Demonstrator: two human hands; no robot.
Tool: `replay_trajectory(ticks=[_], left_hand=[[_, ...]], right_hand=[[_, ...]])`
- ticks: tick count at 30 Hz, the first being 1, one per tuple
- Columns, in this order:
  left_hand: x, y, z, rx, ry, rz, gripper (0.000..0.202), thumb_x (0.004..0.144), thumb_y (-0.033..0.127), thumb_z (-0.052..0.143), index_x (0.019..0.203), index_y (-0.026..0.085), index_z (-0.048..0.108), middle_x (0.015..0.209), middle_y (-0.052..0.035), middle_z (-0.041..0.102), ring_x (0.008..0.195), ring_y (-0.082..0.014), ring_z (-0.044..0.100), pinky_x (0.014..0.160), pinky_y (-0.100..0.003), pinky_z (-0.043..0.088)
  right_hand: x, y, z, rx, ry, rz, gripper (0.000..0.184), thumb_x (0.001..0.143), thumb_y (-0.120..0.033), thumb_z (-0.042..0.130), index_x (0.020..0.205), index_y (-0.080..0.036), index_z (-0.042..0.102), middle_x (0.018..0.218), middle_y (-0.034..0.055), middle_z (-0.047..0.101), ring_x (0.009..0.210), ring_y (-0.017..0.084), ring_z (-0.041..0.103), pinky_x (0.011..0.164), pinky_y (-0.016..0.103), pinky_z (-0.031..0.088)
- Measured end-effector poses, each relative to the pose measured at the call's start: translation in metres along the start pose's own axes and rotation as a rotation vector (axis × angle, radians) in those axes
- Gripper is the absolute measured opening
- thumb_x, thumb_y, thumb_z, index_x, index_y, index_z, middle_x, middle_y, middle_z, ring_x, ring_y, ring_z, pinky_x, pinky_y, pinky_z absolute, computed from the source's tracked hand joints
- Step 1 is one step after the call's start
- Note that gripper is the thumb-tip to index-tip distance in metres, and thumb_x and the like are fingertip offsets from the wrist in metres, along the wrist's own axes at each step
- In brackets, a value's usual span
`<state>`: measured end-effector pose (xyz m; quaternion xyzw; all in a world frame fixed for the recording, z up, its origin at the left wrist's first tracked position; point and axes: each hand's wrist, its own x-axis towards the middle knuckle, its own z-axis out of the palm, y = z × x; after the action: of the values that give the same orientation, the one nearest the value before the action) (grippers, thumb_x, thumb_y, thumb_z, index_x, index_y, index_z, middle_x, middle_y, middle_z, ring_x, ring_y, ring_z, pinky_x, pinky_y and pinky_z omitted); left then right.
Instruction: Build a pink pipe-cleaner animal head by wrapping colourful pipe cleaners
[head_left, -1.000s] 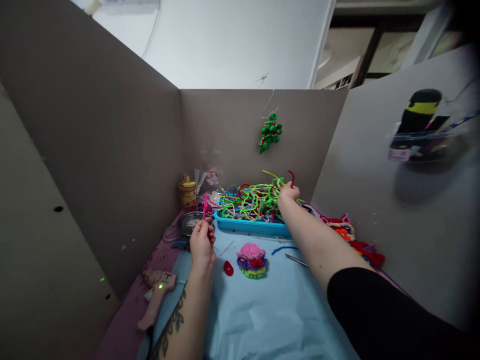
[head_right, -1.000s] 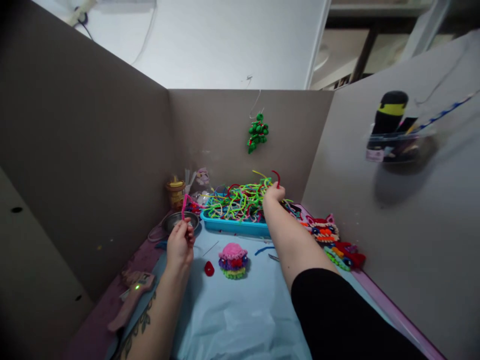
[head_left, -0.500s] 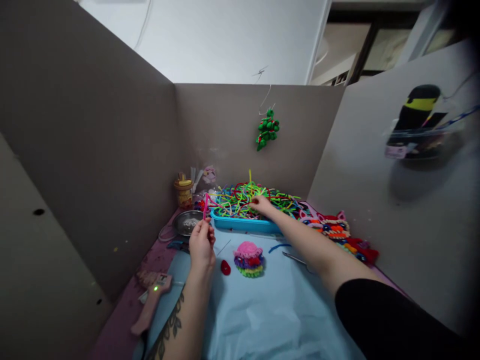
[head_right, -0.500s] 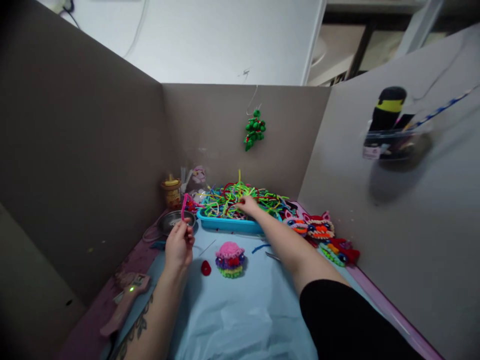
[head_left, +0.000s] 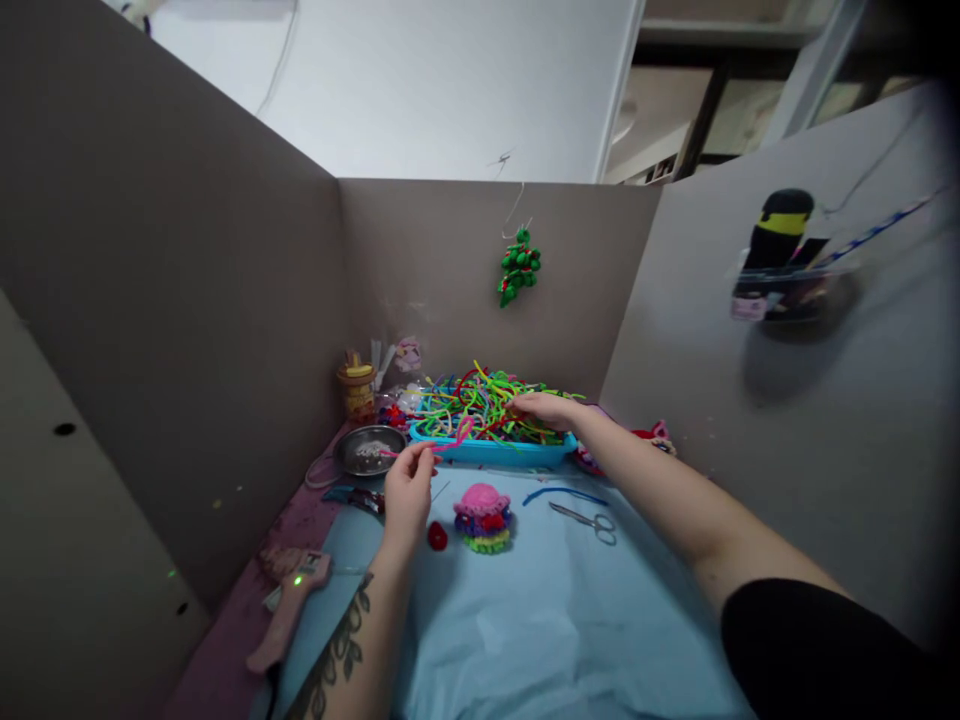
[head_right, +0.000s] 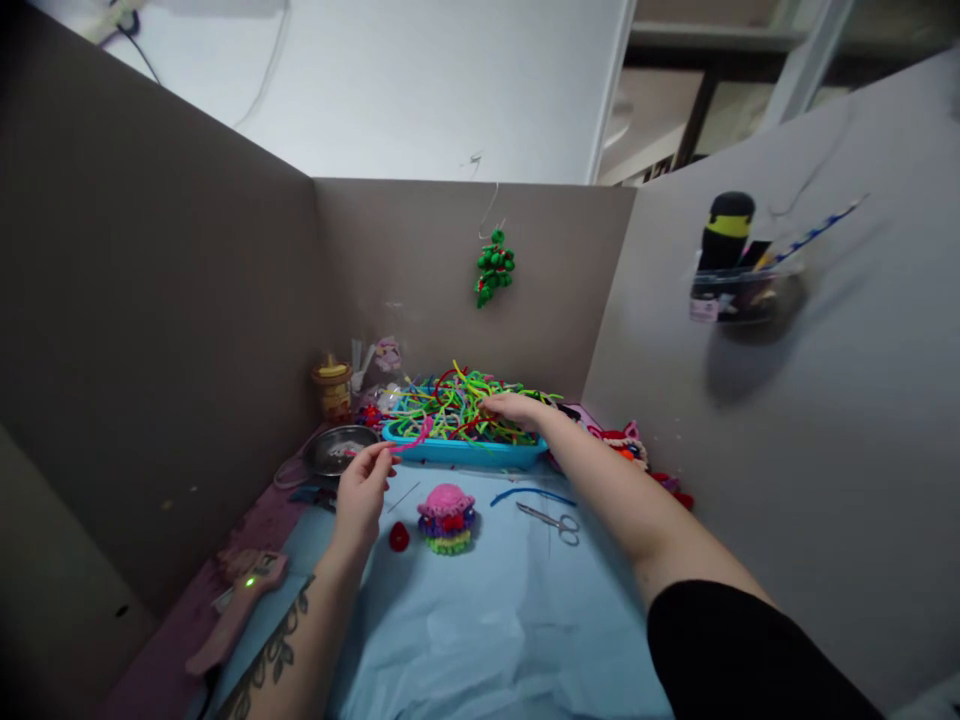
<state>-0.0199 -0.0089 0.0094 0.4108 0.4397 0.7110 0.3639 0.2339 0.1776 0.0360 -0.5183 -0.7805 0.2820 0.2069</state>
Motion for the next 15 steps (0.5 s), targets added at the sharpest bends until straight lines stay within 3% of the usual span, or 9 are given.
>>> replay_trajectory(ticks=[4,8,11,15], left_hand=[[-0.012,0.005,0.006,0.168,-0.035,0.220,0.014,0.070,0.027,0.066,0.081,0.020,0.071,0.072,-0.0041,0.066,0.062,-0.0147,0.054,0.055,-0.021,0.038],[-0.018,0.007,0.008,0.248,-0.063,0.348,0.012,0.070,0.023,0.065,0.080,0.023,0.072,0.079,-0.0058,0.068,0.072,-0.0176,0.057,0.062,-0.023,0.041],[-0.021,0.007,0.009,0.256,-0.095,0.361,0.012,0.069,0.022,0.066,0.079,0.024,0.073,0.080,-0.0065,0.068,0.074,-0.0190,0.057,0.064,-0.025,0.041],[-0.022,0.009,0.011,0.213,-0.141,0.280,0.012,0.064,0.022,0.070,0.076,0.025,0.073,0.079,-0.0071,0.068,0.076,-0.0213,0.058,0.068,-0.027,0.043]], right_hand=[[-0.017,-0.004,0.001,-0.052,0.170,-0.006,0.041,0.092,-0.035,0.033,0.114,-0.017,0.062,0.113,0.0075,0.064,0.105,0.022,0.058,0.089,0.031,0.045],[-0.036,-0.006,0.011,-0.203,0.251,-0.065,0.041,0.085,-0.028,0.047,0.125,-0.019,0.054,0.140,0.0101,0.040,0.123,0.025,0.045,0.102,0.032,0.033],[-0.048,-0.002,0.019,-0.353,0.246,-0.096,0.051,0.085,-0.023,0.046,0.135,-0.021,0.042,0.148,0.0130,0.021,0.122,0.025,0.047,0.101,0.031,0.033],[-0.054,0.004,0.025,-0.387,0.238,-0.102,0.049,0.084,-0.020,0.045,0.133,-0.017,0.045,0.146,0.0142,0.026,0.126,0.026,0.041,0.102,0.033,0.034]])
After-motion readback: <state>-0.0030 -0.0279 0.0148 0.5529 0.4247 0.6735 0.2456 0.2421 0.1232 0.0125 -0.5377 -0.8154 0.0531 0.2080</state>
